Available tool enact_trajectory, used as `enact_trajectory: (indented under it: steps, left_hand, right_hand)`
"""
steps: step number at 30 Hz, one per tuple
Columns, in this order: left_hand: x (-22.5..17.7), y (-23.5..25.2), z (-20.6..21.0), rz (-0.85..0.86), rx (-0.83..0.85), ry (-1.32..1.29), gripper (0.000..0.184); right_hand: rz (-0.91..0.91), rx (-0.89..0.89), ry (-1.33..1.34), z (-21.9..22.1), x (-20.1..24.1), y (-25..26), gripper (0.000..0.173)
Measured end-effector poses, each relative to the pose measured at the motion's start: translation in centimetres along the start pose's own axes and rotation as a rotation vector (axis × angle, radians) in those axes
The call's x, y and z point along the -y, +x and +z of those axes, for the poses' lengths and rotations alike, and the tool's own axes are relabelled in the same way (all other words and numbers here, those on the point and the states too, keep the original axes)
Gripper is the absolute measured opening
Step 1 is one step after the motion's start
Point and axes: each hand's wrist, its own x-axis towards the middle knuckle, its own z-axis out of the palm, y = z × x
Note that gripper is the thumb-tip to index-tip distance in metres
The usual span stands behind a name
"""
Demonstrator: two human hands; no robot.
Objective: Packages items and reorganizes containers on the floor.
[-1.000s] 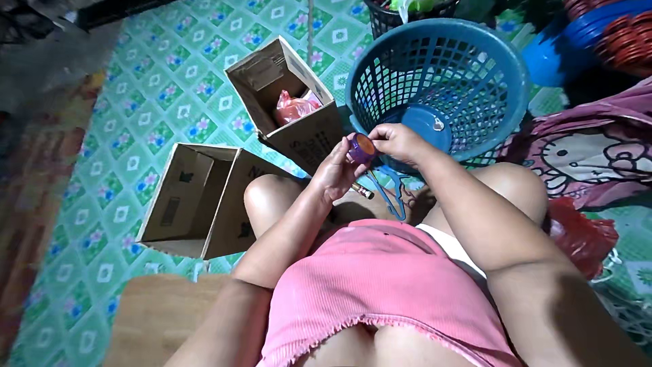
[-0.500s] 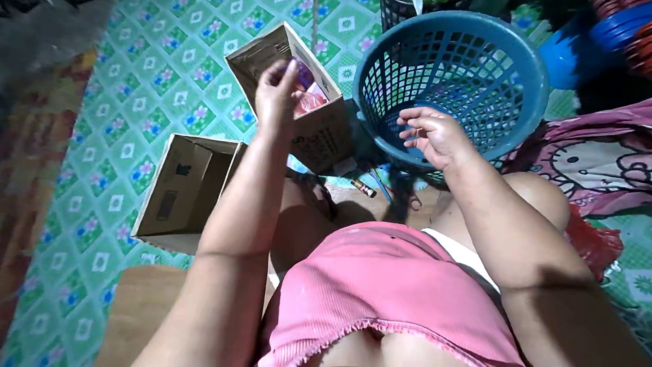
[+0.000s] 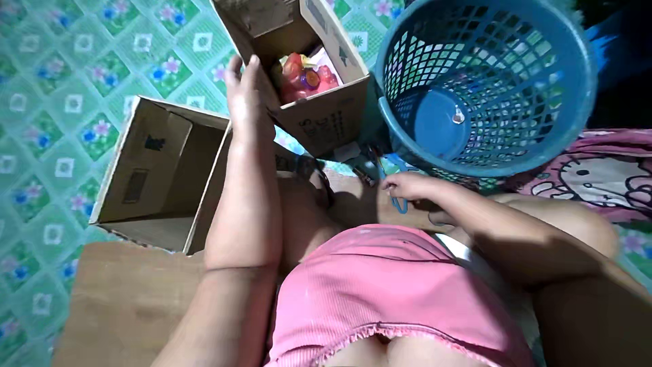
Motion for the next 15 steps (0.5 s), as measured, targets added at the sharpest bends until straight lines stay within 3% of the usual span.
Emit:
enact_trajectory:
  steps: [4, 9, 11, 15]
  left_hand:
    - [-0.1, 1.7, -1.2, 0.140, 0.044, 0.112, 0.064]
    - [0.2, 2.7, -3.6, 0.435, -0.057, 0.384, 0.060]
    - [0.1, 2.2, -4.9, 0.534, -0.113, 0.419, 0.051]
    - [0.6, 1.8, -7.2, 0.481, -0.172, 0.458, 0.048]
  right_hand:
    - [0.161, 0.000, -0.151, 4.7, -5.4, 9.2, 0.046]
    - [0.161, 0.041, -0.013, 7.9, -8.0, 18.8, 0.055]
    - [0.199, 0.067, -0.030, 9.6, -8.0, 20.4, 0.060]
    - [0.270, 0.088, -0.093, 10.9, -8.2, 22.2, 0.069]
